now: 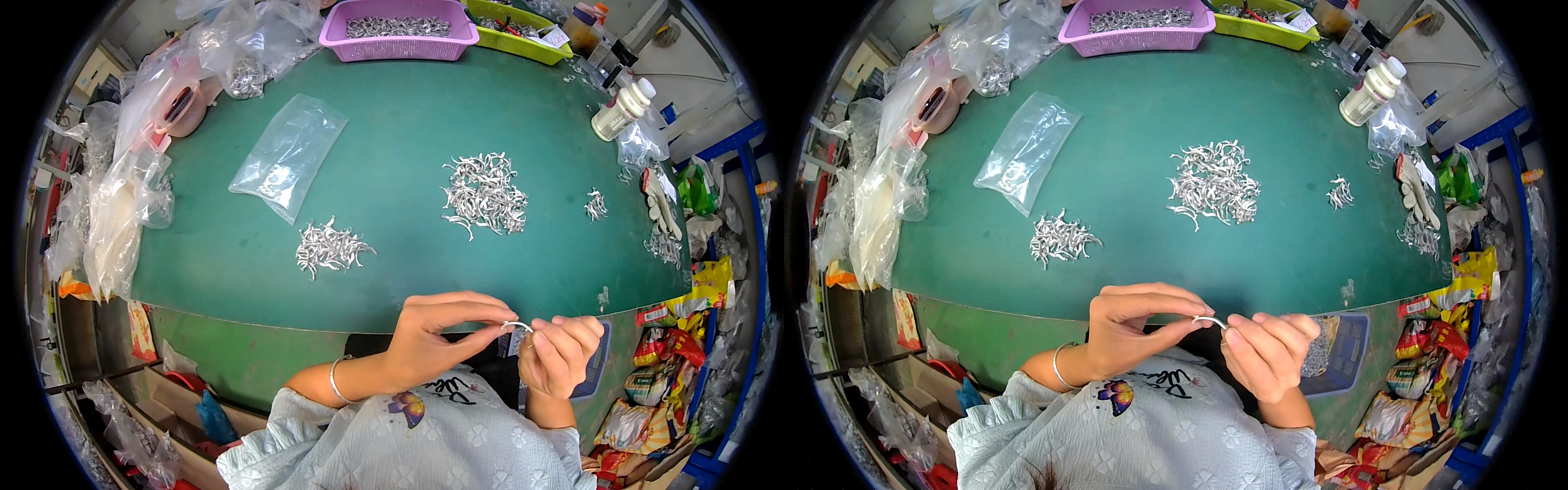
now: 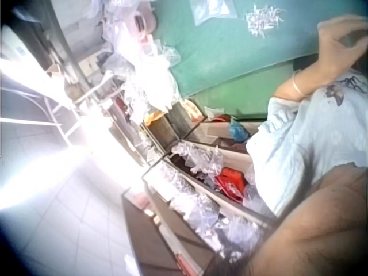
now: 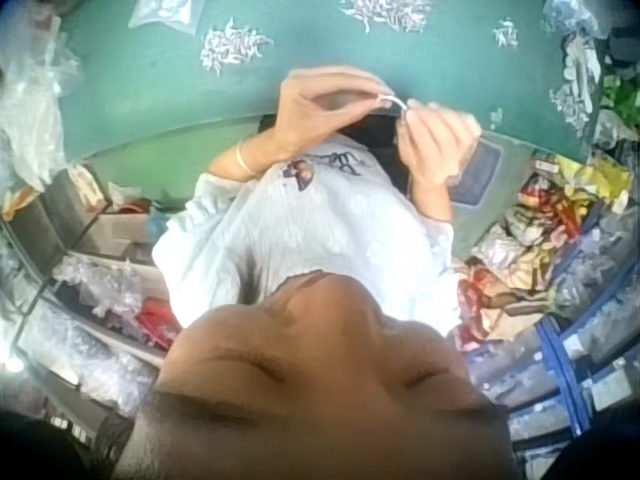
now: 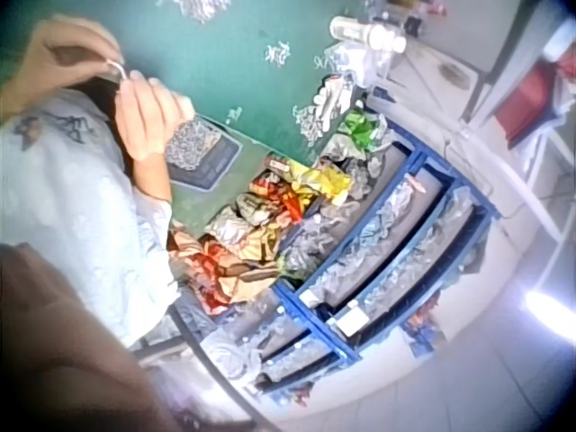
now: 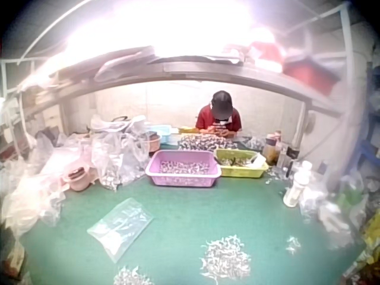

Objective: The person sorts through piles of small hooked metal components by hand on a green workbench, then gathers a handful from a blue bin on the floor and places them on the table.

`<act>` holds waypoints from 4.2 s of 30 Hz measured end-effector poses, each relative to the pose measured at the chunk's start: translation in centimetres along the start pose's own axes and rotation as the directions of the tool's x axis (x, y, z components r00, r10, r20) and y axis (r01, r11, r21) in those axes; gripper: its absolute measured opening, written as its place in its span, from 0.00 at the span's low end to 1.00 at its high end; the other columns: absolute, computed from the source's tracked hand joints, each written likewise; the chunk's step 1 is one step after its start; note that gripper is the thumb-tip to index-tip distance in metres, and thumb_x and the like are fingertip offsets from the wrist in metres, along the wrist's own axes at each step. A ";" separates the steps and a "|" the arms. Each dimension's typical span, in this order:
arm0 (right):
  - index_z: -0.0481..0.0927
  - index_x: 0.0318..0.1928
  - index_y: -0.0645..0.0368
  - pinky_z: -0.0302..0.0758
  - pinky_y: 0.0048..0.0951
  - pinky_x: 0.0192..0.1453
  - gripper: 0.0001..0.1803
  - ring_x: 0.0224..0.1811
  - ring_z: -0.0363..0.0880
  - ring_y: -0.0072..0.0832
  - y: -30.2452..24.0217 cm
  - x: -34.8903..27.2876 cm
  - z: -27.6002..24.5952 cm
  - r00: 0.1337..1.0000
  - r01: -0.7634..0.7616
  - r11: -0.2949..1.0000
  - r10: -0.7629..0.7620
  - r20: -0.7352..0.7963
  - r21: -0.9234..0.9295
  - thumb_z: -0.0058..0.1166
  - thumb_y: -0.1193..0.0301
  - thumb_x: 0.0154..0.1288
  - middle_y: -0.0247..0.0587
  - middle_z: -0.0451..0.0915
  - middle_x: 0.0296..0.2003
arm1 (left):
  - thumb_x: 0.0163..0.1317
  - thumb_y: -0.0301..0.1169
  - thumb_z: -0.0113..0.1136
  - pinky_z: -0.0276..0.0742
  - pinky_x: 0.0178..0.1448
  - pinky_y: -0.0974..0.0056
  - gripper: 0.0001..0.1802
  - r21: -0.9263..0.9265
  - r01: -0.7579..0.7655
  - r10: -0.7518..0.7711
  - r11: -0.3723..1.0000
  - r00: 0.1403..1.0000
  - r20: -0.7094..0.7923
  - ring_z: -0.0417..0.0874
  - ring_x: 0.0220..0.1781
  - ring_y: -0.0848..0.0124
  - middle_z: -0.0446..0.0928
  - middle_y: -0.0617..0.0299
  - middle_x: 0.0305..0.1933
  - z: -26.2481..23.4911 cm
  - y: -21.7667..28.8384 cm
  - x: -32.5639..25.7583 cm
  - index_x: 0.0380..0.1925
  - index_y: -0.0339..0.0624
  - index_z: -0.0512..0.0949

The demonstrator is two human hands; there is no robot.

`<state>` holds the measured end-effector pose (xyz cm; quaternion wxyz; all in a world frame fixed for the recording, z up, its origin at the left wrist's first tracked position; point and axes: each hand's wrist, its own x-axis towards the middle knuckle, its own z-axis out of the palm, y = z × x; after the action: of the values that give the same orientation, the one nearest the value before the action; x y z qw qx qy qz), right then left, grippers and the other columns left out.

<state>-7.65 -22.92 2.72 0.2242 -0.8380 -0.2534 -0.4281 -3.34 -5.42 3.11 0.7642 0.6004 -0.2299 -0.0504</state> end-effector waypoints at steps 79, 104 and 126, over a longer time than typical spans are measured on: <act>0.80 0.27 0.58 0.62 0.34 0.47 0.08 0.41 0.72 0.33 19.4 -3.9 1.5 0.813 -0.480 0.705 0.582 0.039 -0.523 0.65 0.72 0.45 0.35 0.78 0.32 | 0.51 0.22 0.62 0.71 0.47 0.67 0.21 0.425 0.193 -0.206 0.884 0.978 -0.017 0.74 0.44 0.68 0.73 0.58 0.47 -0.9 -7.1 1.3 0.48 0.40 0.73; 0.80 0.32 0.67 0.67 0.19 0.39 0.03 0.32 0.72 0.18 7.7 2.2 4.4 0.542 -0.837 0.364 0.646 0.537 0.408 0.55 0.82 0.56 0.35 0.79 0.28 | 0.53 0.17 0.59 0.72 0.52 0.65 0.22 0.115 0.212 -0.198 0.970 0.972 -0.127 0.75 0.47 0.68 0.73 0.56 0.45 -1.3 -4.2 1.4 0.51 0.35 0.71; 0.78 0.34 0.70 0.74 0.26 0.42 0.05 0.34 0.76 0.28 1.1 2.8 0.8 0.486 -0.746 -0.164 0.528 0.696 0.645 0.54 0.85 0.55 0.44 0.77 0.32 | 0.59 0.21 0.56 0.76 0.40 0.69 0.06 -0.570 0.478 -0.505 0.668 0.854 0.125 0.79 0.34 0.71 0.79 0.54 0.32 -1.2 -0.7 0.0 0.36 0.30 0.78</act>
<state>-5.07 -22.68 4.50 0.8169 -0.5732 -0.0133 0.0633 -2.65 -4.55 2.21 0.8728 0.3776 -0.0163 -0.3089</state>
